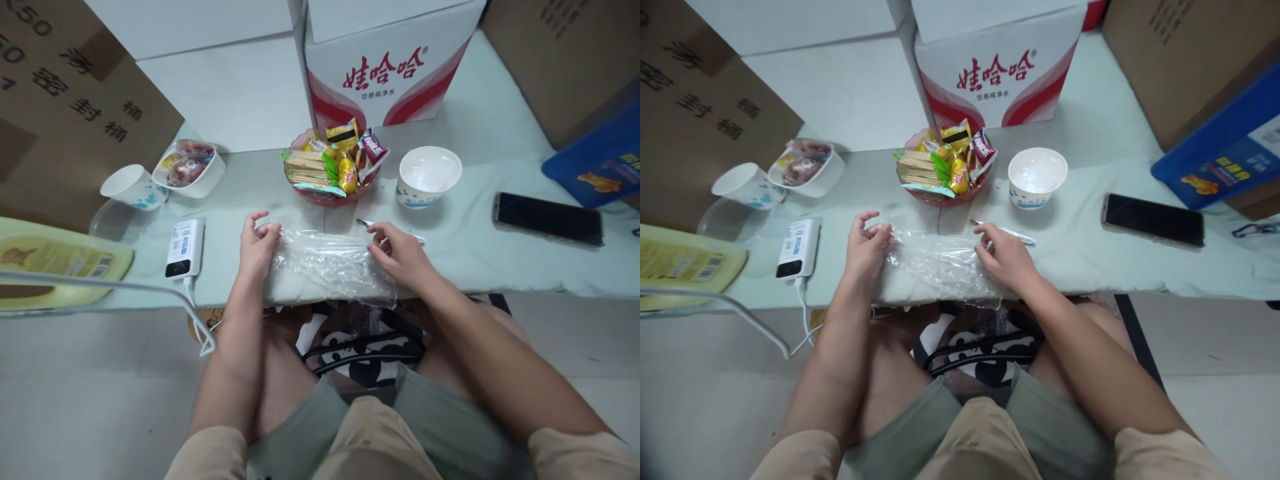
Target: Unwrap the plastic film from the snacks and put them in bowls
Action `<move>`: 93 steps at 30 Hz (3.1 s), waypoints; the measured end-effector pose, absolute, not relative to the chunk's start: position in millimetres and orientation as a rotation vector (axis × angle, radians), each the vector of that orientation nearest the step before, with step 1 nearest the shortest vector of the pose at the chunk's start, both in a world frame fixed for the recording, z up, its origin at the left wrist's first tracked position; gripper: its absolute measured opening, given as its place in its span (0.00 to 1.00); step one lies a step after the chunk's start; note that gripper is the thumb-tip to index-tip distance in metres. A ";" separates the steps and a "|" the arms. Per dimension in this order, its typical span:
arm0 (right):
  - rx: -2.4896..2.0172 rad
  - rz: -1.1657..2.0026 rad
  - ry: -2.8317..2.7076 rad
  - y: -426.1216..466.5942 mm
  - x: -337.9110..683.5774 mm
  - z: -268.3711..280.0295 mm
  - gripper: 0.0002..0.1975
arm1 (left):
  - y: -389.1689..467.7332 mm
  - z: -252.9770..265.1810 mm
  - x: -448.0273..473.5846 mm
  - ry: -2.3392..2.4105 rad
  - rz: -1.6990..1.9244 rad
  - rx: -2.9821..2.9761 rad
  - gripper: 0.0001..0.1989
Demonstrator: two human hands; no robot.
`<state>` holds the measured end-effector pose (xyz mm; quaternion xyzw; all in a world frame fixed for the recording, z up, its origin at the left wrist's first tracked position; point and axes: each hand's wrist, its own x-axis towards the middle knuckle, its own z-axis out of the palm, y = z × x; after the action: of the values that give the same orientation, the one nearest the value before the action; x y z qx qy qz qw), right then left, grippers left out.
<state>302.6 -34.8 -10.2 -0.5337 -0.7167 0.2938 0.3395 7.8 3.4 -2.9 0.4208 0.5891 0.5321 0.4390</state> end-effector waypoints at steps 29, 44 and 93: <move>-1.180 1.272 -2.024 -38.6 253.5 -5.9 0.32 | -1.0 -4.5 25.9 1.254 1.252 1.292 0.29; -0.990 1.605 -0.914 -31.3 271.4 -9.7 0.26 | -24.7 2.6 47.8 1.497 0.903 0.950 0.30; -1.151 1.423 -1.575 -57.7 274.7 0.3 0.20 | -46.7 4.3 61.0 1.226 1.139 0.935 0.24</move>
<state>274.7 -57.7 0.3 -0.4455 -0.6097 0.5509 0.3554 61.0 -46.7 4.3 0.3991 0.5234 0.4861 0.5749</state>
